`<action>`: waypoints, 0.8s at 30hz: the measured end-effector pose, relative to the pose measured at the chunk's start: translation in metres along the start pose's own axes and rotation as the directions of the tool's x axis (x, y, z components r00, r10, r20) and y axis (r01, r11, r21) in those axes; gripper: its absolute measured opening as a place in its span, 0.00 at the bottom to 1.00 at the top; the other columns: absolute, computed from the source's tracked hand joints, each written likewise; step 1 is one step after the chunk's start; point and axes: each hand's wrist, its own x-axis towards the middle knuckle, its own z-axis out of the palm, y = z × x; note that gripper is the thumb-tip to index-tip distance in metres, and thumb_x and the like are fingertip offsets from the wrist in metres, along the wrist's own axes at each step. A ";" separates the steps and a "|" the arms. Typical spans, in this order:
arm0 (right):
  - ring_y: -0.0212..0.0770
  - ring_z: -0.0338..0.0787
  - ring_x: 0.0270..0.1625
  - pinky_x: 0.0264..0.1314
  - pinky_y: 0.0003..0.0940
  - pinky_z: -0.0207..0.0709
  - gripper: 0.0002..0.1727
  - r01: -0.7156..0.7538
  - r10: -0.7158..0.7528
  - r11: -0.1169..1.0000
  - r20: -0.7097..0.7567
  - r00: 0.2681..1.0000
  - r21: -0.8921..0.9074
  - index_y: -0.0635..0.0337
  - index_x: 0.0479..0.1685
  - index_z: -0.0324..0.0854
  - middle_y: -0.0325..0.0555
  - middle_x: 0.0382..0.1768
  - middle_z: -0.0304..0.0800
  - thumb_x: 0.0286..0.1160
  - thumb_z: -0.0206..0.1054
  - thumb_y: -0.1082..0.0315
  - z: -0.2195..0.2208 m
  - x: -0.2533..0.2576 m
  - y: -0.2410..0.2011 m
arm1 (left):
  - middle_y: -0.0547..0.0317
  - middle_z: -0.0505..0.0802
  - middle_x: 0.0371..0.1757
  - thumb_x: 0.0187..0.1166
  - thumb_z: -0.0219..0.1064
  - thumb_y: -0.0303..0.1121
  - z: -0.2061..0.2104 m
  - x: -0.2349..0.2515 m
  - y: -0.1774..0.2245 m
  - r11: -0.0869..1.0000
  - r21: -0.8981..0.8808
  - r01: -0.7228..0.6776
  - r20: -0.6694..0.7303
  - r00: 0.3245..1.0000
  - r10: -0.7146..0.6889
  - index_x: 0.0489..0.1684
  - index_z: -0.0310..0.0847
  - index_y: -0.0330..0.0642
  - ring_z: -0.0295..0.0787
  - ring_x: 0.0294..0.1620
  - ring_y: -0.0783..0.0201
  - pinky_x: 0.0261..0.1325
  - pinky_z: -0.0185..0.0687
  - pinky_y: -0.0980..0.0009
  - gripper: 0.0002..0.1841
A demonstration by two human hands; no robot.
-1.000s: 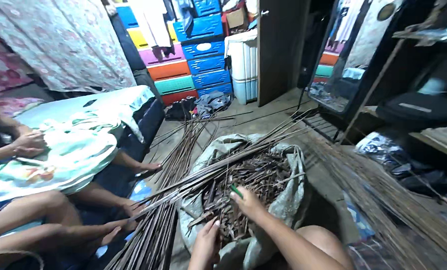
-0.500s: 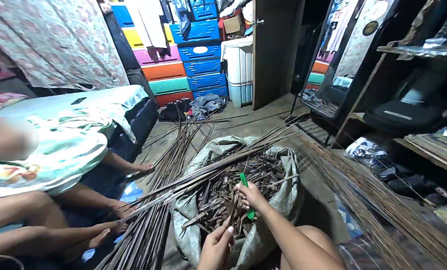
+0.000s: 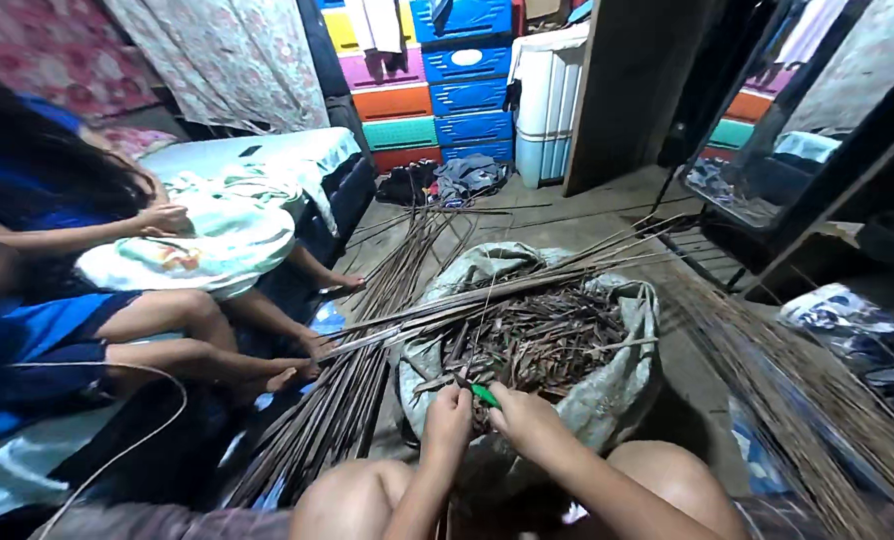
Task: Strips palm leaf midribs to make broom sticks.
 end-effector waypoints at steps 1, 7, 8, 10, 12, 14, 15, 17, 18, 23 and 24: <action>0.63 0.90 0.66 0.66 0.64 0.80 0.21 -0.016 0.015 0.998 -0.017 1.000 -0.065 0.58 0.74 0.74 0.62 0.61 0.90 0.94 0.49 0.57 -0.001 -0.001 -0.002 | 0.47 0.90 0.36 0.91 0.51 0.35 -0.001 -0.001 0.003 0.999 0.042 -0.012 0.005 1.000 0.012 0.37 0.87 0.34 0.88 0.40 0.53 0.50 0.81 0.49 0.20; 0.63 0.91 0.64 0.63 0.62 0.83 0.20 -0.100 0.083 0.991 -0.174 0.981 -0.092 0.61 0.73 0.75 0.63 0.60 0.90 0.94 0.51 0.60 0.005 0.021 0.008 | 0.38 0.90 0.67 0.95 0.50 0.39 0.003 -0.007 0.012 0.991 0.125 -0.043 0.058 0.998 0.036 0.78 0.79 0.38 0.86 0.71 0.45 0.78 0.72 0.45 0.23; 0.64 0.91 0.65 0.64 0.63 0.82 0.21 -0.125 0.112 0.990 -0.176 0.978 -0.065 0.60 0.75 0.74 0.63 0.62 0.90 0.94 0.51 0.60 0.002 0.025 0.009 | 0.39 0.90 0.67 0.95 0.50 0.39 0.005 -0.007 0.012 0.991 0.123 -0.060 0.052 0.997 0.054 0.81 0.77 0.41 0.86 0.71 0.44 0.78 0.72 0.45 0.22; 0.64 0.90 0.67 0.66 0.64 0.81 0.22 -0.170 0.163 0.985 -0.183 0.969 -0.021 0.59 0.77 0.74 0.63 0.63 0.89 0.95 0.50 0.59 -0.002 0.029 0.014 | 0.38 0.91 0.64 0.94 0.52 0.39 0.010 -0.008 0.011 0.989 0.119 -0.090 0.045 0.995 0.085 0.79 0.79 0.42 0.87 0.69 0.42 0.76 0.73 0.43 0.22; 0.64 0.90 0.67 0.66 0.65 0.81 0.22 -0.196 0.194 0.981 -0.183 0.964 0.008 0.58 0.78 0.73 0.63 0.64 0.90 0.95 0.49 0.59 -0.003 0.030 0.013 | 0.36 0.91 0.64 0.94 0.52 0.38 0.011 -0.008 0.009 0.989 0.108 -0.099 0.049 0.994 0.094 0.78 0.80 0.39 0.87 0.69 0.40 0.76 0.72 0.41 0.22; 0.64 0.90 0.66 0.64 0.65 0.82 0.21 -0.197 0.196 0.980 -0.196 0.961 0.012 0.58 0.78 0.73 0.62 0.63 0.90 0.95 0.49 0.59 -0.001 0.031 0.012 | 0.36 0.92 0.63 0.94 0.51 0.38 0.009 -0.007 0.010 0.991 0.102 -0.089 0.056 0.995 0.083 0.77 0.81 0.38 0.88 0.67 0.40 0.75 0.73 0.40 0.22; 0.64 0.91 0.65 0.64 0.65 0.82 0.21 -0.198 0.195 0.980 -0.204 0.959 0.008 0.58 0.78 0.73 0.62 0.62 0.90 0.95 0.50 0.59 0.000 0.032 0.012 | 0.36 0.92 0.62 0.94 0.52 0.39 0.009 -0.007 0.010 0.991 0.103 -0.083 0.060 0.995 0.077 0.76 0.81 0.38 0.88 0.66 0.41 0.74 0.74 0.40 0.22; 0.64 0.91 0.65 0.64 0.64 0.82 0.21 -0.222 0.221 0.975 -0.226 0.949 0.023 0.59 0.78 0.73 0.63 0.62 0.90 0.94 0.50 0.61 0.001 0.035 0.016 | 0.35 0.92 0.62 0.94 0.52 0.38 0.008 -0.010 0.011 0.992 0.096 -0.081 0.077 0.994 0.073 0.76 0.81 0.37 0.89 0.66 0.40 0.74 0.74 0.40 0.22; 0.64 0.90 0.66 0.65 0.64 0.82 0.21 -0.244 0.249 0.968 -0.233 0.940 0.051 0.58 0.78 0.73 0.63 0.63 0.90 0.93 0.51 0.62 -0.002 0.036 0.019 | 0.34 0.92 0.61 0.94 0.52 0.38 0.008 -0.012 0.011 0.992 0.095 -0.081 0.086 0.994 0.073 0.76 0.80 0.35 0.89 0.64 0.39 0.73 0.74 0.40 0.22; 0.63 0.89 0.67 0.68 0.66 0.79 0.21 -0.156 0.181 0.976 -0.162 0.970 0.153 0.58 0.76 0.75 0.63 0.63 0.90 0.92 0.53 0.60 -0.015 0.032 0.029 | 0.30 0.92 0.57 0.93 0.50 0.36 0.004 -0.015 0.004 0.992 0.115 -0.042 0.109 0.994 0.029 0.77 0.78 0.32 0.90 0.59 0.37 0.68 0.77 0.39 0.23; 0.64 0.90 0.65 0.66 0.67 0.78 0.21 -0.085 0.110 0.978 -0.129 0.985 0.190 0.60 0.73 0.77 0.65 0.60 0.90 0.92 0.52 0.59 -0.010 0.029 0.027 | 0.31 0.93 0.56 0.93 0.49 0.36 0.003 -0.012 0.002 0.992 0.125 -0.026 0.115 0.993 0.012 0.77 0.78 0.32 0.90 0.59 0.37 0.69 0.76 0.39 0.23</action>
